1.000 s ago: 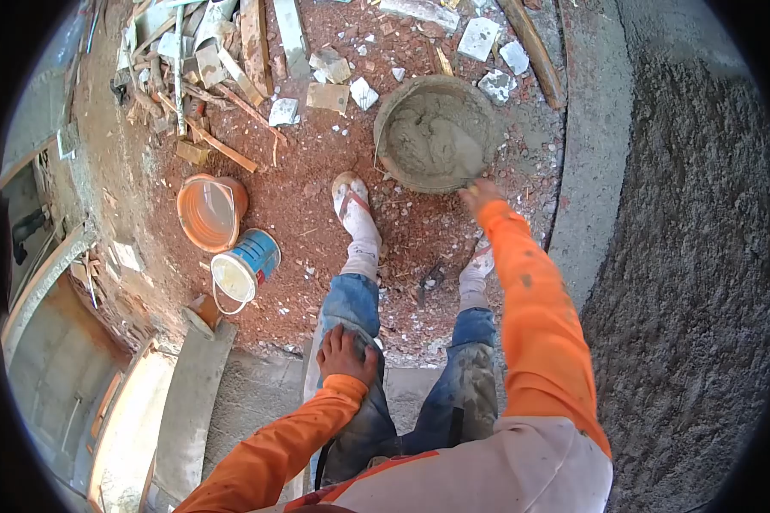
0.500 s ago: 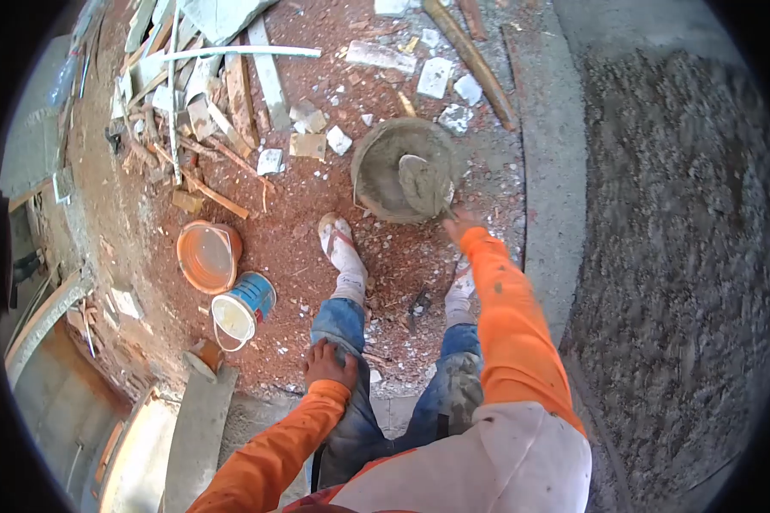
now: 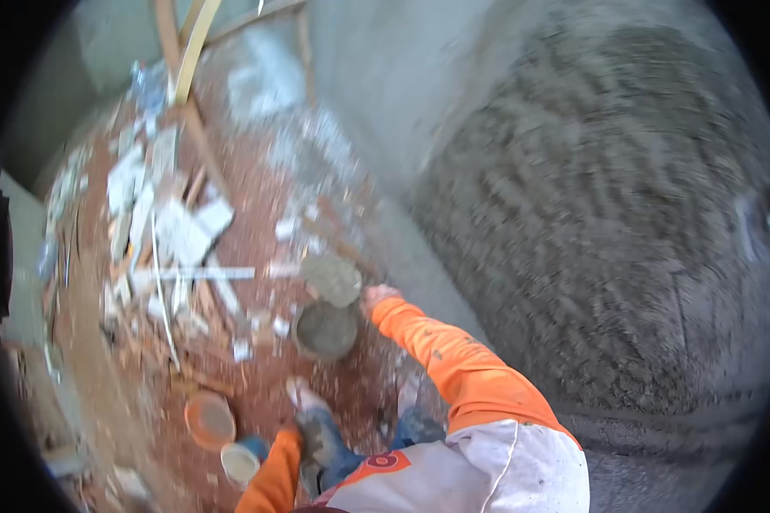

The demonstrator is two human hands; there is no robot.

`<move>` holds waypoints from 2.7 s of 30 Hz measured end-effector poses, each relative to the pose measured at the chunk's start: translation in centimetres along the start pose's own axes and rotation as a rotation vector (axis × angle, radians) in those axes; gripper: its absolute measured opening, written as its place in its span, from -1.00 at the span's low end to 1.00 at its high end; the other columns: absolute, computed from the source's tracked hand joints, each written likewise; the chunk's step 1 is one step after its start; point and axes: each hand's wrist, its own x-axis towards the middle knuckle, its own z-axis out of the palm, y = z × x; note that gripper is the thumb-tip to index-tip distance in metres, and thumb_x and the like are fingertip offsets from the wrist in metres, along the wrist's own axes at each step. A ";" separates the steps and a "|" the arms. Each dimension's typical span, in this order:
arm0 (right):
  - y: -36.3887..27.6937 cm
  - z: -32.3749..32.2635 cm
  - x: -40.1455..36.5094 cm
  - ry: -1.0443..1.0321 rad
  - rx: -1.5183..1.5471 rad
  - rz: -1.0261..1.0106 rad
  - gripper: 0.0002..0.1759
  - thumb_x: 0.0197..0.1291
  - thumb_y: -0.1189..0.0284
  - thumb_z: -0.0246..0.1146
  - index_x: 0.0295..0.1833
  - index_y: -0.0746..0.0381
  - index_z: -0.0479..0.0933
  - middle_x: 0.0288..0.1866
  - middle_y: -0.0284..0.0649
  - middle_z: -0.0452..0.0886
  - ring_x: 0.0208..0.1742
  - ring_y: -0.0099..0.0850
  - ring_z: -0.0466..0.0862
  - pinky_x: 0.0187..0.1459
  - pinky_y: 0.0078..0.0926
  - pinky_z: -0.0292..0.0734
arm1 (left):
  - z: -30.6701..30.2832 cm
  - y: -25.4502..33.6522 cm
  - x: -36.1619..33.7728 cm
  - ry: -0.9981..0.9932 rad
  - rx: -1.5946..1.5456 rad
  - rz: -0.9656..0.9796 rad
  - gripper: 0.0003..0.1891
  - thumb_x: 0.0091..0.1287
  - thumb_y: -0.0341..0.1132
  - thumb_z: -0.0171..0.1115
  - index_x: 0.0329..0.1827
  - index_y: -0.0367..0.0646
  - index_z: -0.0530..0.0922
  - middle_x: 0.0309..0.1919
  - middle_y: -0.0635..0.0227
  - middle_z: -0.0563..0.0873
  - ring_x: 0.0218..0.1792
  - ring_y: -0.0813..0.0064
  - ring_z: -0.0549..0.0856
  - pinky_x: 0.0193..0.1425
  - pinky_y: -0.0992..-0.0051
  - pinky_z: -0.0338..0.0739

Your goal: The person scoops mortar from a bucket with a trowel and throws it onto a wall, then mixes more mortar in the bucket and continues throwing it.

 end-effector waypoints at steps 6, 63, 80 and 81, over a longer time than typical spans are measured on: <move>-1.7 -25.4 -13.6 0.509 0.037 -0.522 -0.64 0.10 0.12 0.11 -0.22 0.21 0.48 -0.42 0.00 0.58 -0.30 -0.04 0.59 -0.22 -0.11 0.46 | -5.4 -0.3 -5.2 0.093 -0.019 -0.070 -0.59 0.22 -0.03 -0.02 0.12 0.09 0.42 0.02 0.24 0.53 0.08 0.29 0.49 0.07 0.23 0.38; 5.2 31.5 7.1 -0.132 0.078 0.097 -0.58 -0.01 0.15 0.20 -0.07 0.16 0.48 -0.15 0.03 0.55 -0.05 -0.05 0.54 -0.01 -0.17 0.42 | 2.7 1.4 -13.7 0.078 0.396 -0.059 -0.31 0.03 0.07 0.11 0.19 -0.15 0.25 0.15 0.13 0.36 0.19 0.09 0.33 0.26 0.19 0.18; 6.4 -42.0 -27.4 0.458 0.173 -0.952 -0.68 0.01 0.20 0.28 -0.29 0.24 0.50 -0.55 -0.15 0.52 -0.53 -0.27 0.53 -0.45 -0.37 0.39 | -0.6 5.0 -14.2 0.048 -0.149 0.044 -0.42 0.25 0.14 -0.12 0.21 -0.05 0.25 -0.03 0.00 0.51 0.05 0.14 0.45 0.19 0.24 0.25; 7.0 -44.2 -29.2 0.409 0.174 -1.050 -0.68 0.02 0.22 0.28 -0.32 0.28 0.48 -0.56 -0.15 0.51 -0.52 -0.35 0.51 -0.44 -0.41 0.41 | -0.7 5.1 -14.5 0.067 -0.145 0.047 -0.43 0.25 0.14 -0.12 0.21 -0.04 0.26 -0.04 0.01 0.51 0.04 0.14 0.46 0.18 0.24 0.26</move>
